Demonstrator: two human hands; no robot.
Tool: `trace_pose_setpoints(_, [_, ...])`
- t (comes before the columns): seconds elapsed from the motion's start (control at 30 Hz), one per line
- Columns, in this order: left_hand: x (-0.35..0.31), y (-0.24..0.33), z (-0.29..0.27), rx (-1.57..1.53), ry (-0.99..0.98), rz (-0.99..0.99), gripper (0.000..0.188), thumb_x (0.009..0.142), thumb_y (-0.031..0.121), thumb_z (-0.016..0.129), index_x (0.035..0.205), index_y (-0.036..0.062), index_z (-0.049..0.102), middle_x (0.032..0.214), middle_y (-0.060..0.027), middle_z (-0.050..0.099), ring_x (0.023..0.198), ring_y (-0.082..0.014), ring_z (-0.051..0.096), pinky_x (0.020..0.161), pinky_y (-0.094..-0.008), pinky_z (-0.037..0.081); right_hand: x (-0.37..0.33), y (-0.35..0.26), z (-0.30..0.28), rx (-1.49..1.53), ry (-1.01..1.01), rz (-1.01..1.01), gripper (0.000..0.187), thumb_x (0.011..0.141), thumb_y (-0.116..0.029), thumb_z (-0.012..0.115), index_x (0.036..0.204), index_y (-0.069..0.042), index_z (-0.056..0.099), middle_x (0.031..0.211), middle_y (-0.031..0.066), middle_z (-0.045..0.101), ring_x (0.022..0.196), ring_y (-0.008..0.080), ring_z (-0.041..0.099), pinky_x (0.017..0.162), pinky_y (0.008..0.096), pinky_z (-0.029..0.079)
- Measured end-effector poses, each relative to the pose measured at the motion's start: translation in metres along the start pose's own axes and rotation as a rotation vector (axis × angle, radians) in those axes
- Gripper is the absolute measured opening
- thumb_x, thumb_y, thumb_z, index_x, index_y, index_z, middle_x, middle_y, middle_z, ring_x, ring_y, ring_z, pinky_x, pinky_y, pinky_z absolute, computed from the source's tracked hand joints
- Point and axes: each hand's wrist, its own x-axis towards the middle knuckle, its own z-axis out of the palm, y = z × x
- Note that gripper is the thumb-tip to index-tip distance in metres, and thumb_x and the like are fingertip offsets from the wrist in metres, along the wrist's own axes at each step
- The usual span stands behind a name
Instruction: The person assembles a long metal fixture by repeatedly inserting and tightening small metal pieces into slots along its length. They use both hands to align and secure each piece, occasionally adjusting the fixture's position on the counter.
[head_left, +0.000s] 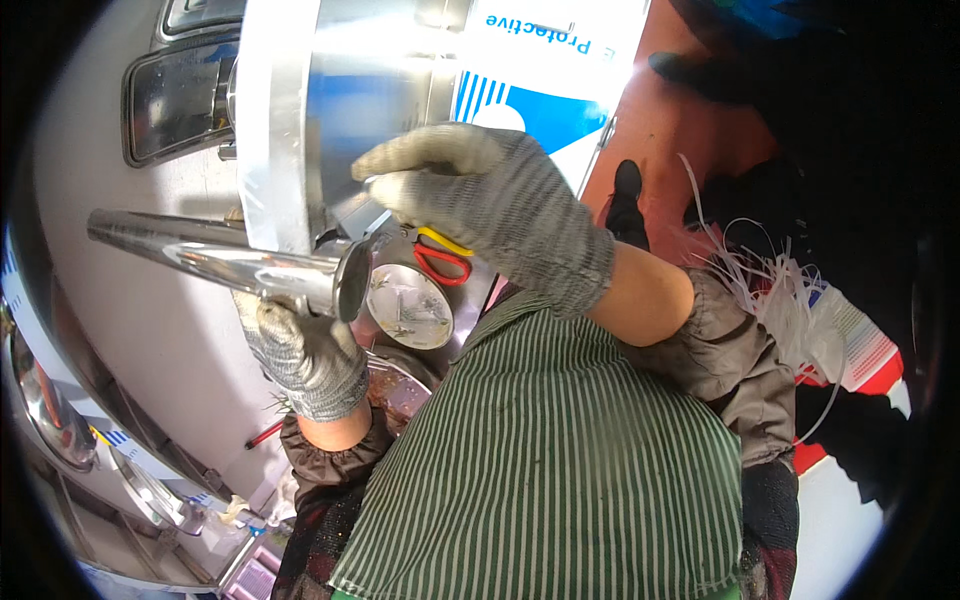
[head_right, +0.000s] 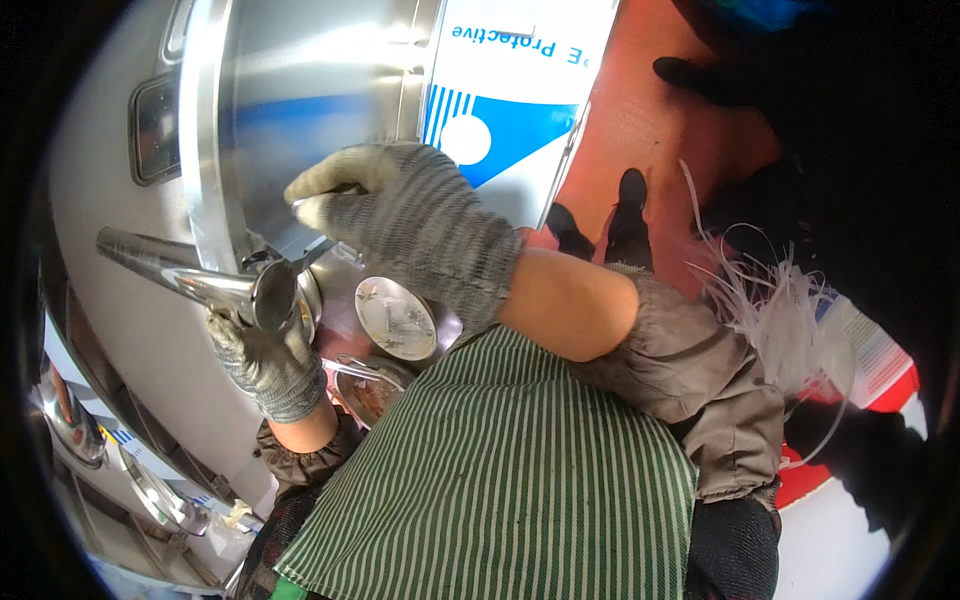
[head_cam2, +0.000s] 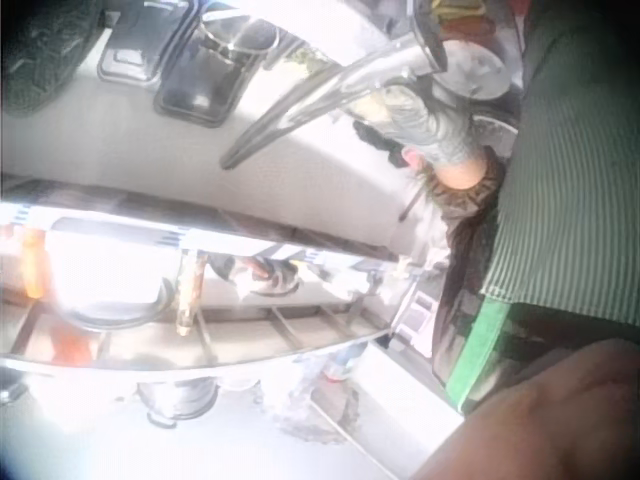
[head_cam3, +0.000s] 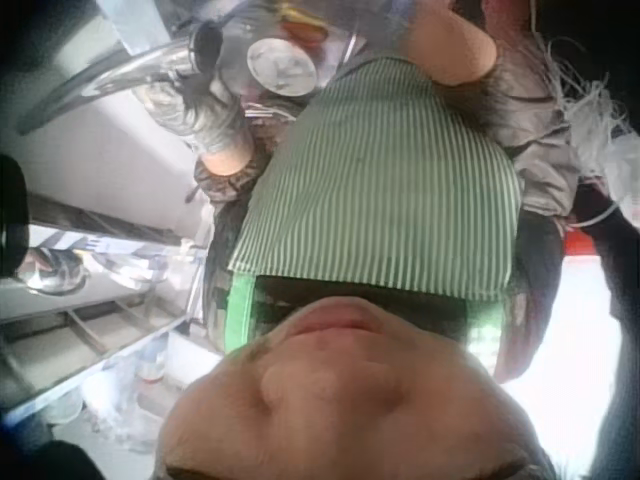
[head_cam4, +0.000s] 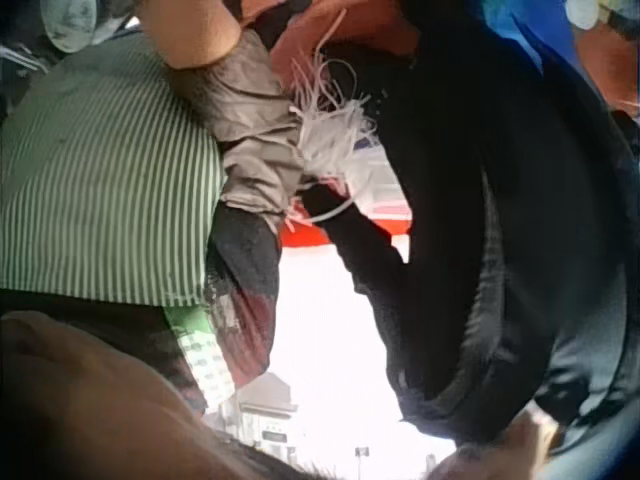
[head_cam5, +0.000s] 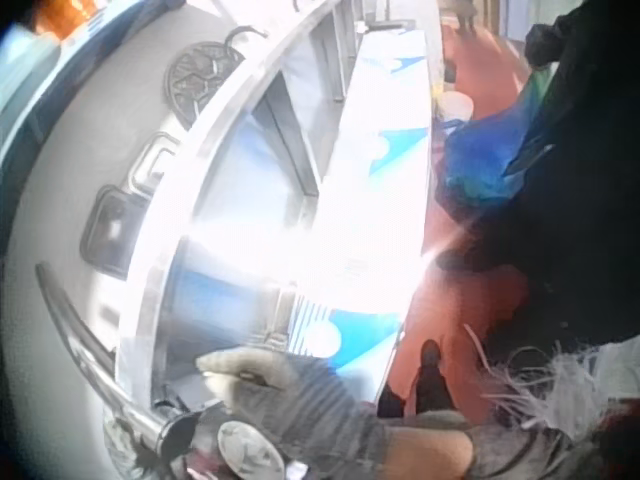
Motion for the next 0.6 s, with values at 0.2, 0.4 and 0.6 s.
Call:
trace_pose_setpoints(0.2, [-0.009,-0.002,-0.001,0.134,0.04,-0.096,0.065,0.09,0.047,0.05,0.133,-0.0012,0.039,0.127,-0.0209,0.049,0.12,-0.0365,0.044,0.101,-0.0504,0.039,0.022,0.006,0.013,0.001,-0.044,-0.08,0.036,0.079,-0.027,0.068,0.099,0.003,0.067,0.09,0.0144,0.069,0.081,0.019,0.067,0.074,0.0289,0.053])
trace_pose_setpoints(0.4, [-0.018,-0.007,-0.013,0.352,0.058,0.097,0.064,0.088,0.045,0.054,0.133,0.0019,0.039,0.125,-0.019,0.05,0.117,-0.0348,0.047,0.101,-0.05,0.038,0.026,0.009,0.007,0.117,-0.137,-0.04,0.036,0.08,-0.027,0.069,0.101,0.002,0.067,0.084,0.0115,0.069,0.074,0.0162,0.066,0.068,0.0283,0.053])
trace_pose_setpoints(0.6, [-0.021,-0.001,-0.02,0.456,0.025,0.166,0.064,0.086,0.039,0.059,0.133,0.0011,0.038,0.122,-0.0186,0.051,0.11,-0.0335,0.05,0.096,-0.0475,0.041,0.031,0.015,-0.005,0.208,-0.312,0.002,0.039,0.083,-0.031,0.066,0.105,0.001,0.065,0.084,0.0117,0.068,0.07,0.017,0.066,0.063,0.0277,0.055])
